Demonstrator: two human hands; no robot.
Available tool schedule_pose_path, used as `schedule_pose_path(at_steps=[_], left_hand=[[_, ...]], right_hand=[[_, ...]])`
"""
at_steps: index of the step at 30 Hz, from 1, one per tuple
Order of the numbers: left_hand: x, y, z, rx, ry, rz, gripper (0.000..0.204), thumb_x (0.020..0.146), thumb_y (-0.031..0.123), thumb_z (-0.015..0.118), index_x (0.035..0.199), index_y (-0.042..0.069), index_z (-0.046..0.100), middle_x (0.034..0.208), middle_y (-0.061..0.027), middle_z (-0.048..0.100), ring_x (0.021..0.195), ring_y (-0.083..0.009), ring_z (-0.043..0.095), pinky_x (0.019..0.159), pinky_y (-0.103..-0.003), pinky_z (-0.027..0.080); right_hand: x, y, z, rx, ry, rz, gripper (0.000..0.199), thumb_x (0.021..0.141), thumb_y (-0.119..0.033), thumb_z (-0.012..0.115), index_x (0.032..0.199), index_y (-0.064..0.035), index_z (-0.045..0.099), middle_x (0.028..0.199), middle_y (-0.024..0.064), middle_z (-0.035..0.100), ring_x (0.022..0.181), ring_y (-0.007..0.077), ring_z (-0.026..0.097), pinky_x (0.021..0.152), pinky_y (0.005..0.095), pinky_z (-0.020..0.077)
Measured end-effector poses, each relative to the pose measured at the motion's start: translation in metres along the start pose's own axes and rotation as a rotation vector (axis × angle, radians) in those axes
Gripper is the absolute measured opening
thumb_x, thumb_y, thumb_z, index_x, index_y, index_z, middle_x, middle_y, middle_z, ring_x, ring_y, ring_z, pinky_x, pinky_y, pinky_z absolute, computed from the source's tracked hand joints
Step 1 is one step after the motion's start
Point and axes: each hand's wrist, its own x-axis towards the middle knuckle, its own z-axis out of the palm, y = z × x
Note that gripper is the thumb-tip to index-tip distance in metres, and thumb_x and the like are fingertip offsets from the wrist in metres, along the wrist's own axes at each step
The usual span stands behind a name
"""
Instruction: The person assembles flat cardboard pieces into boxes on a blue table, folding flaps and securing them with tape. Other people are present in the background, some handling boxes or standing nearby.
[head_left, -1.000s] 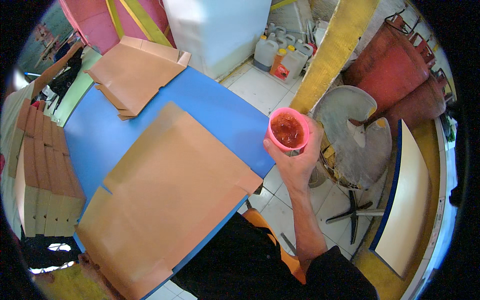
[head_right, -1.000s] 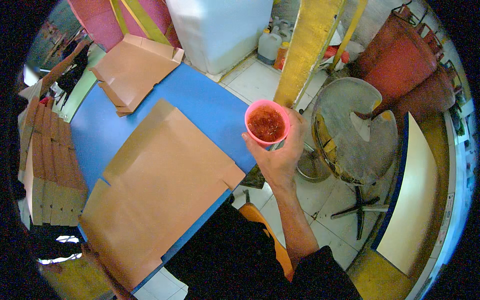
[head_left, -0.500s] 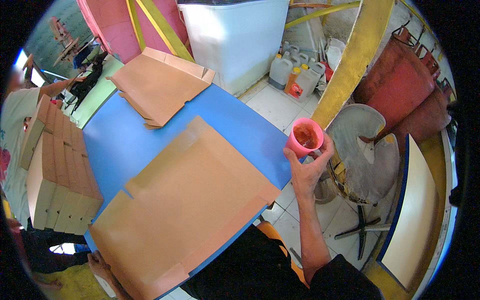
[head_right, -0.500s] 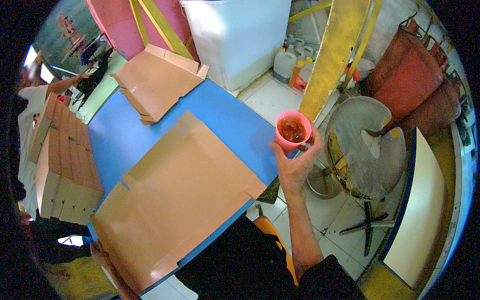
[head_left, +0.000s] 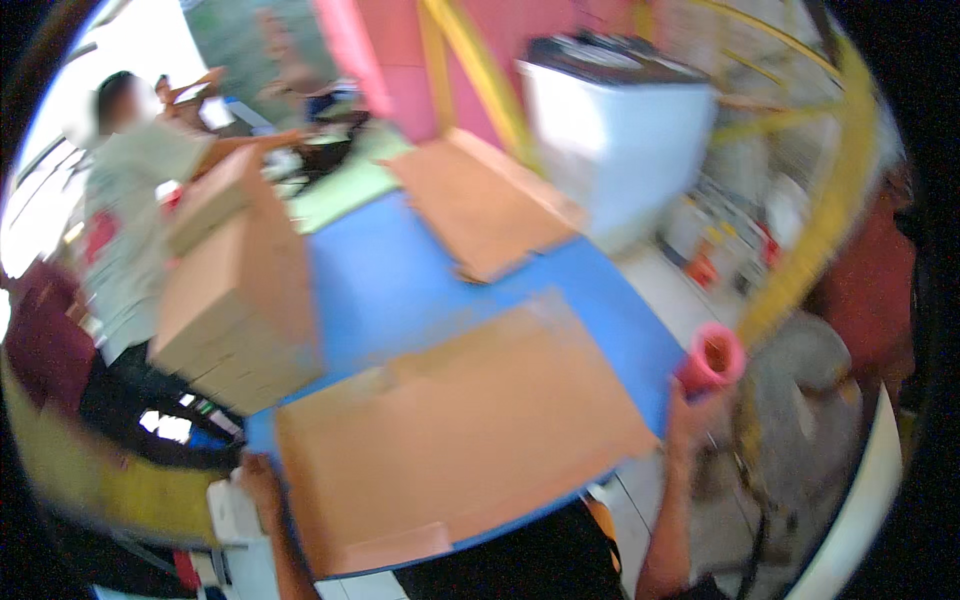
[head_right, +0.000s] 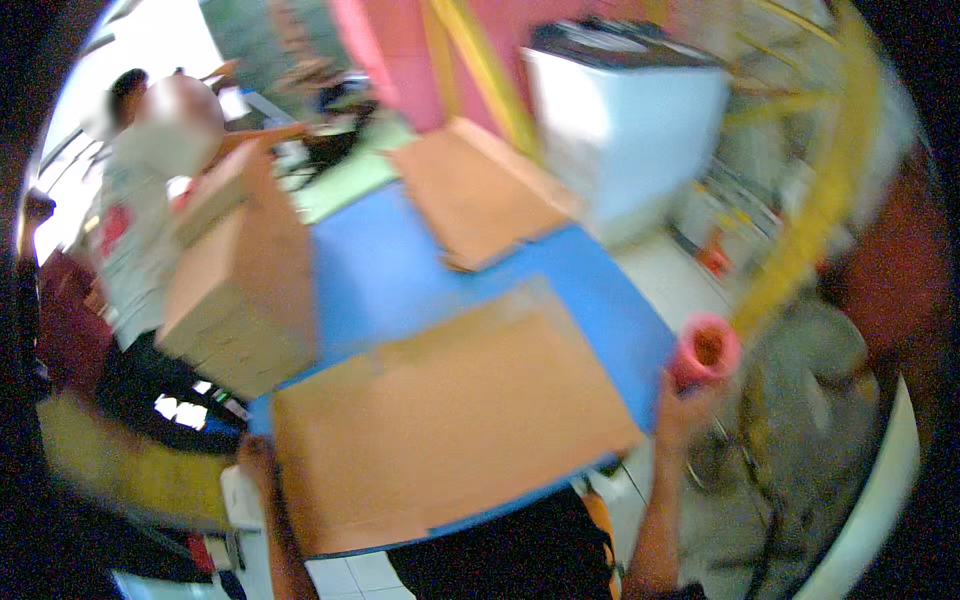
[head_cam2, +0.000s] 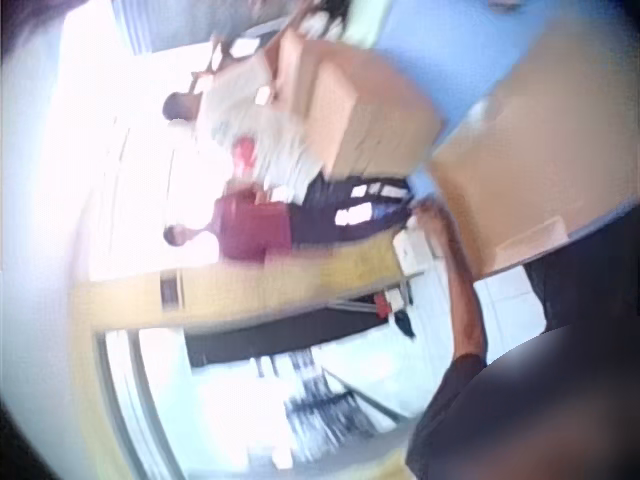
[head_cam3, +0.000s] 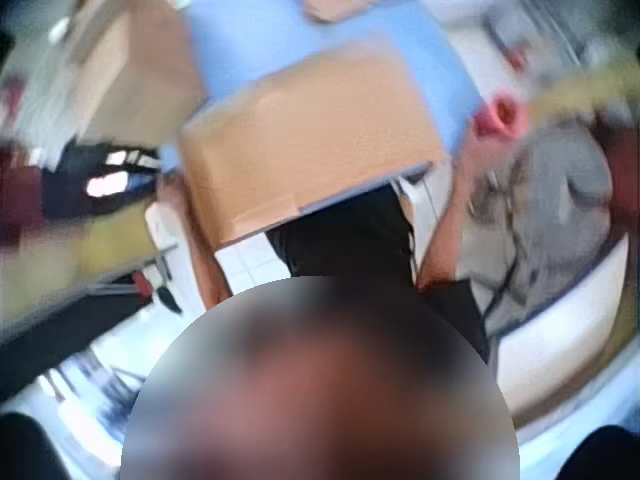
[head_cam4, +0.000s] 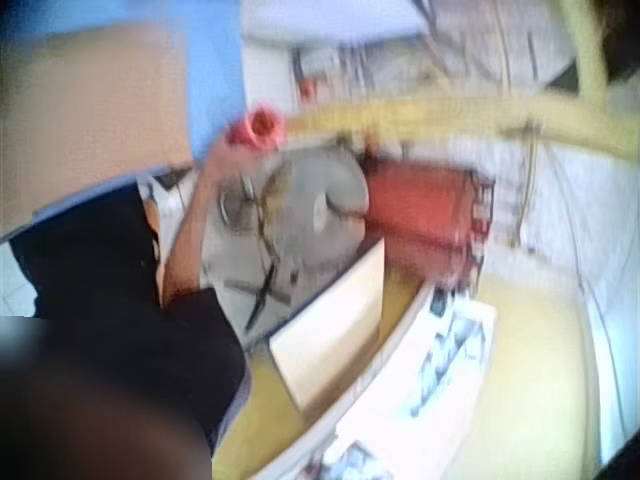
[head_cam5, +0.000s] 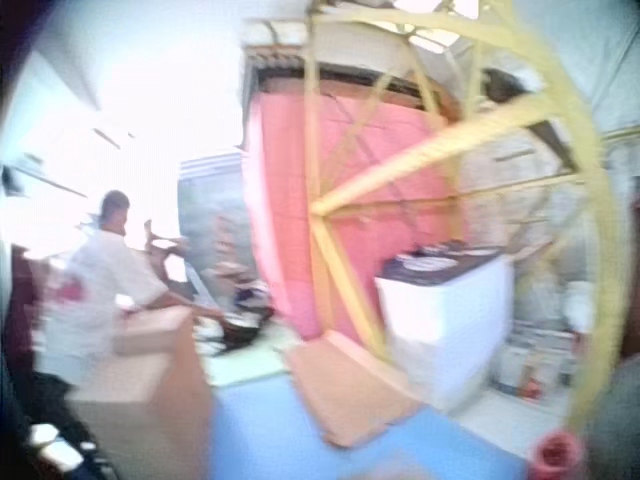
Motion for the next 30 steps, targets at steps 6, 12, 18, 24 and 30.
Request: schedule_pose_path(at_steps=[6, 12, 18, 24, 30], left_hand=[[-0.012, 0.053, -0.033, -0.022, 0.055, -0.04, 0.026, 0.086, 0.031, 0.064, 0.078, 0.006, 0.063, 0.073, -0.0181, 0.067, 0.07, -0.0404, 0.066, 0.066, -0.052, 0.051], [-0.008, 0.069, -0.043, -0.089, -0.002, -0.15, 0.035, 0.089, 0.04, 0.062, 0.079, 0.005, 0.063, 0.071, -0.0164, 0.067, 0.068, -0.039, 0.066, 0.066, -0.049, 0.05], [-0.043, 0.053, -0.083, -0.241, -0.209, -0.299, 0.045, 0.091, 0.044, 0.057, 0.083, 0.001, 0.066, 0.072, -0.0179, 0.067, 0.068, -0.0368, 0.065, 0.067, -0.047, 0.05], [-0.112, 0.062, -0.137, -0.606, -0.479, -0.361, 0.044, 0.092, 0.044, 0.06, 0.107, 0.004, 0.067, 0.078, -0.0121, 0.07, 0.067, -0.0223, 0.068, 0.065, -0.037, 0.052], [-0.15, 0.117, -0.175, -0.479, -0.588, -0.277, 0.052, 0.082, 0.035, 0.077, 0.121, 0.003, 0.063, 0.085, -0.013, 0.07, 0.07, -0.0185, 0.066, 0.061, -0.035, 0.055]], right_hand=[[0.01, 0.042, 0.012, 0.172, 0.203, -0.176, 0.09, 0.071, -0.021, 0.084, 0.143, 0.0028, 0.035, 0.141, 0.0227, 0.046, 0.13, 0.0351, 0.045, 0.111, 0.0451, 0.0338], [-0.025, -0.035, -0.033, 0.419, -0.018, -0.483, 0.039, 0.089, -0.017, 0.069, 0.125, -0.0029, 0.059, 0.117, 0.0183, 0.063, 0.1, 0.0325, 0.064, 0.078, 0.0398, 0.0557], [-0.061, -0.122, -0.109, 0.706, -1.41, -0.152, 0.023, 0.088, -0.008, 0.067, 0.109, 0.0014, 0.065, 0.096, 0.0128, 0.069, 0.087, 0.0202, 0.065, 0.076, 0.033, 0.0543], [-0.143, -0.066, -0.069, 0.108, -1.8, -0.592, 0.062, 0.084, -0.042, 0.071, 0.126, 0.0002, 0.058, 0.123, 0.021, 0.064, 0.111, 0.0357, 0.062, 0.092, 0.0438, 0.0504], [-0.207, 0.008, -0.011, -0.339, -1.375, -0.529, 0.072, 0.081, -0.048, 0.071, 0.134, -0.0021, 0.054, 0.135, 0.0247, 0.055, 0.125, 0.0401, 0.051, 0.108, 0.047, 0.037]])
